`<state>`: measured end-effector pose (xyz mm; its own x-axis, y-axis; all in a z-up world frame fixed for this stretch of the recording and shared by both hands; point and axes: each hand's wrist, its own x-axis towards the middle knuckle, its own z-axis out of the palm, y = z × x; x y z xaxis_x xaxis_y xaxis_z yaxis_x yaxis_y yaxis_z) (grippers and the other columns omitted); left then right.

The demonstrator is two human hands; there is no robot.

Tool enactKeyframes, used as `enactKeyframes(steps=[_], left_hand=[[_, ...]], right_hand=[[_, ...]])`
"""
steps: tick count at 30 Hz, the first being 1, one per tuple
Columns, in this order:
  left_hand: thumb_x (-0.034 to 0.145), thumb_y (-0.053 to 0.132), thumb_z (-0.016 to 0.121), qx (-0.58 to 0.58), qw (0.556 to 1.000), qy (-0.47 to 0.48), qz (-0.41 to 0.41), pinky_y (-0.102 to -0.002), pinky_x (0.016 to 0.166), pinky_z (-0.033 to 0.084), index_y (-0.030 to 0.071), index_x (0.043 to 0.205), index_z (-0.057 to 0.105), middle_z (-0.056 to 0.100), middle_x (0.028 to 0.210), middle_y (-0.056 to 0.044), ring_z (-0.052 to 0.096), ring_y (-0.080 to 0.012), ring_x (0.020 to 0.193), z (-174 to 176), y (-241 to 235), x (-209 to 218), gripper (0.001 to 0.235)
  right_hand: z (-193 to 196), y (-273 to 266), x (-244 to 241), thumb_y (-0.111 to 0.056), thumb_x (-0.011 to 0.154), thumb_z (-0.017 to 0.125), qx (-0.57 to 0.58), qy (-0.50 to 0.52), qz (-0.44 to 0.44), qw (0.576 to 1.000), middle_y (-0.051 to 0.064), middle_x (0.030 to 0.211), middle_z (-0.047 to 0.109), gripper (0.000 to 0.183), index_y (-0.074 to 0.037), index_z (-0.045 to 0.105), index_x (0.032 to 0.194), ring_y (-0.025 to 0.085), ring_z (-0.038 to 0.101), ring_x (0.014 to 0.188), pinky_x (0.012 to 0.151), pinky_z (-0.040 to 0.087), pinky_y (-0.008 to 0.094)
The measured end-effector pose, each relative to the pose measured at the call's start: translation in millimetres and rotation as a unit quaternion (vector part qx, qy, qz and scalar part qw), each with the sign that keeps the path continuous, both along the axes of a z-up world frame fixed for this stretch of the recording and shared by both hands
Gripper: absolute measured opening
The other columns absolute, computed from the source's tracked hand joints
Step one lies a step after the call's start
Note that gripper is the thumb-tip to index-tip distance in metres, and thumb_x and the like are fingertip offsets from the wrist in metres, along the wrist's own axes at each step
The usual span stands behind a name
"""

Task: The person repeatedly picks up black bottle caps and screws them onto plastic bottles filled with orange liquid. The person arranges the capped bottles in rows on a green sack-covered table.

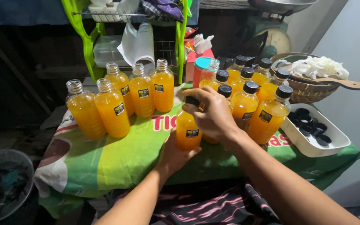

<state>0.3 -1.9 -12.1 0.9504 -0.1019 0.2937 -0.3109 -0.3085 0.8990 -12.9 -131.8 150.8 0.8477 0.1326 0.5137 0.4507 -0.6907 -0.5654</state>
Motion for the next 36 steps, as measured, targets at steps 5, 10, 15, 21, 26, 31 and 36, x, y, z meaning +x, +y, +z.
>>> enactKeyframes(steps=[5, 10, 15, 21, 26, 31, 36], left_hand=[[0.062, 0.025, 0.094, 0.002, 0.999, -0.045, -0.005, -0.039, 0.093, 0.055, 0.009, 0.125, 0.057, 0.071, 0.116, -0.010, 0.070, -0.0255, 0.108, -4.2, -0.1, 0.5, 0.075], [0.064, 0.025, 0.094, -0.005, 0.998, -0.063, -0.022, -0.039, 0.093, 0.056, 0.008, 0.125, 0.057, 0.072, 0.114, -0.009, 0.071, -0.0262, 0.107, -1.1, 1.6, -2.5, 0.073], [0.065, 0.026, 0.095, 0.024, 1.000, -0.015, -0.003, -0.040, 0.093, 0.053, 0.007, 0.123, 0.057, 0.070, 0.114, -0.010, 0.068, -0.0274, 0.107, 3.3, 2.6, -3.8, 0.072], [0.064, 0.026, 0.094, -0.010, 0.997, -0.080, -0.010, -0.040, 0.092, 0.055, 0.008, 0.123, 0.059, 0.072, 0.113, -0.011, 0.070, -0.0282, 0.106, -4.0, 2.1, -2.0, 0.071], [0.064, 0.030, 0.095, 0.002, 0.998, -0.066, -0.008, -0.040, 0.093, 0.055, 0.009, 0.124, 0.057, 0.072, 0.114, -0.011, 0.070, -0.0284, 0.106, -9.6, 4.1, 0.4, 0.074], [0.064, 0.032, 0.095, 0.028, 0.994, -0.103, -0.008, -0.041, 0.095, 0.053, 0.009, 0.128, 0.057, 0.070, 0.118, -0.011, 0.067, -0.0302, 0.109, -11.7, 4.6, 1.0, 0.077], [0.065, 0.032, 0.095, 0.030, 0.992, -0.125, -0.014, -0.041, 0.095, 0.053, 0.008, 0.126, 0.056, 0.069, 0.117, -0.011, 0.067, -0.0299, 0.110, -11.9, 4.8, 2.3, 0.076]], right_hand=[[2.8, -13.4, 13.8, -0.014, 0.085, 0.076, 0.040, 0.004, 0.132, 0.990, 0.008, 0.107, 0.075, 0.033, -0.009, 0.075, 0.117, 0.018, 0.070, 0.092, 0.083, 0.055, 0.032], [10.0, -15.2, 17.7, -0.018, 0.085, 0.074, -0.008, 0.033, 0.153, 0.988, 0.009, 0.103, 0.075, 0.028, -0.008, 0.076, 0.111, 0.021, 0.072, 0.089, 0.080, 0.056, 0.033], [19.1, -7.8, 9.5, -0.033, 0.080, 0.085, -0.130, -0.094, -0.013, 0.987, 0.018, 0.089, 0.068, 0.035, -0.006, 0.078, 0.100, 0.034, 0.066, 0.081, 0.072, 0.053, 0.044], [27.1, -11.9, 12.7, -0.028, 0.083, 0.079, -0.163, -0.031, 0.029, 0.986, 0.015, 0.088, 0.072, 0.025, -0.005, 0.076, 0.093, 0.033, 0.068, 0.086, 0.079, 0.052, 0.044], [35.1, -18.1, 21.5, -0.018, 0.083, 0.077, -0.183, -0.017, 0.115, 0.976, 0.016, 0.093, 0.071, 0.021, -0.004, 0.074, 0.098, 0.034, 0.068, 0.091, 0.080, 0.053, 0.043], [46.5, -26.4, 26.4, -0.009, 0.079, 0.075, -0.188, 0.023, 0.192, 0.963, 0.012, 0.105, 0.071, 0.031, -0.006, 0.073, 0.111, 0.032, 0.070, 0.097, 0.083, 0.055, 0.041], [59.6, -26.2, 27.3, -0.004, 0.078, 0.069, -0.224, 0.030, 0.235, 0.945, 0.010, 0.107, 0.073, 0.032, -0.008, 0.074, 0.109, 0.028, 0.070, 0.102, 0.085, 0.056, 0.040]])
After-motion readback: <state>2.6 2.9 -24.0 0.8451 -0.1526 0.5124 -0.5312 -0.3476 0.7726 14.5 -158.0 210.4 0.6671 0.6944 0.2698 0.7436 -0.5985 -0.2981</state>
